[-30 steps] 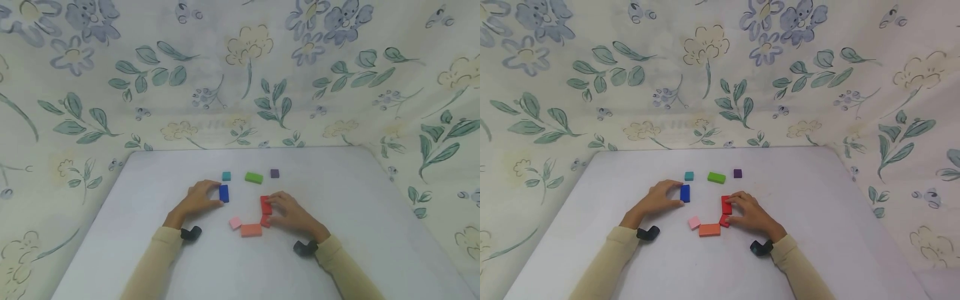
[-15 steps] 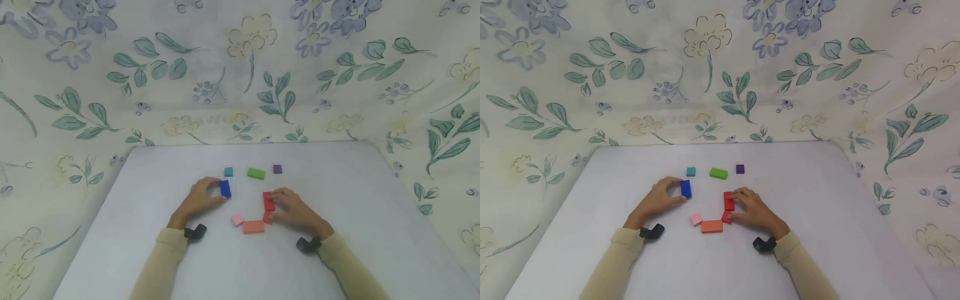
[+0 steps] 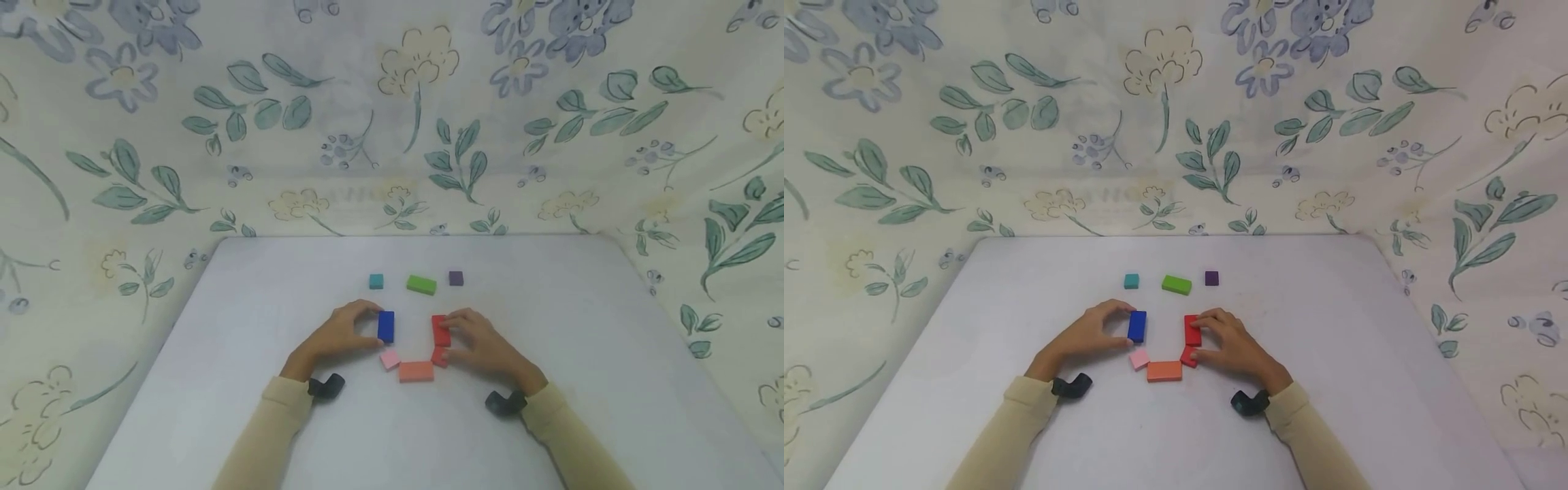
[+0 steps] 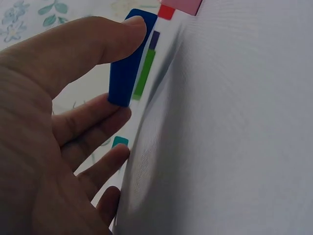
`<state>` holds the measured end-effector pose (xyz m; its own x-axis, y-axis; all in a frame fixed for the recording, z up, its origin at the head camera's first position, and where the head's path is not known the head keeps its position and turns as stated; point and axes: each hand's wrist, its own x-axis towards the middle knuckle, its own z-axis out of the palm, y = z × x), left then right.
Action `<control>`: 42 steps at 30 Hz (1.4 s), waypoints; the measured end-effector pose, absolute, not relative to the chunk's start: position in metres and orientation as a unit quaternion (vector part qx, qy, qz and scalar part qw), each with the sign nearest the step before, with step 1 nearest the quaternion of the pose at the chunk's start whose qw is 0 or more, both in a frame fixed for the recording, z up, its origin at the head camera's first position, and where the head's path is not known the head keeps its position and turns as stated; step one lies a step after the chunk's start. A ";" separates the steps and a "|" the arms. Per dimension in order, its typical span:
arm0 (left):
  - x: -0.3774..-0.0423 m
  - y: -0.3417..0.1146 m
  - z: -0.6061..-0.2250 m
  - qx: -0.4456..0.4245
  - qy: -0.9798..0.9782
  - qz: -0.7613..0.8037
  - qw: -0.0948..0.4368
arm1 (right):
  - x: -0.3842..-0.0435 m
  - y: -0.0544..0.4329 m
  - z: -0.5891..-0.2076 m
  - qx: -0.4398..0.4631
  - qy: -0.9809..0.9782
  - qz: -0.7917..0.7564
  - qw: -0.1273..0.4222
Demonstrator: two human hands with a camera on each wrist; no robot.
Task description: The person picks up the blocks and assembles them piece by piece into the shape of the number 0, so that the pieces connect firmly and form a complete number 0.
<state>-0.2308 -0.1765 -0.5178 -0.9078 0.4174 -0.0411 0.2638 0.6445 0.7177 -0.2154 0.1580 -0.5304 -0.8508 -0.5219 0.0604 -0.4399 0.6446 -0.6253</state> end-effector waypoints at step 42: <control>-0.223 -0.173 -0.516 0.208 0.920 0.317 0.099 | -0.215 0.159 -0.529 -0.267 0.902 -0.332 0.066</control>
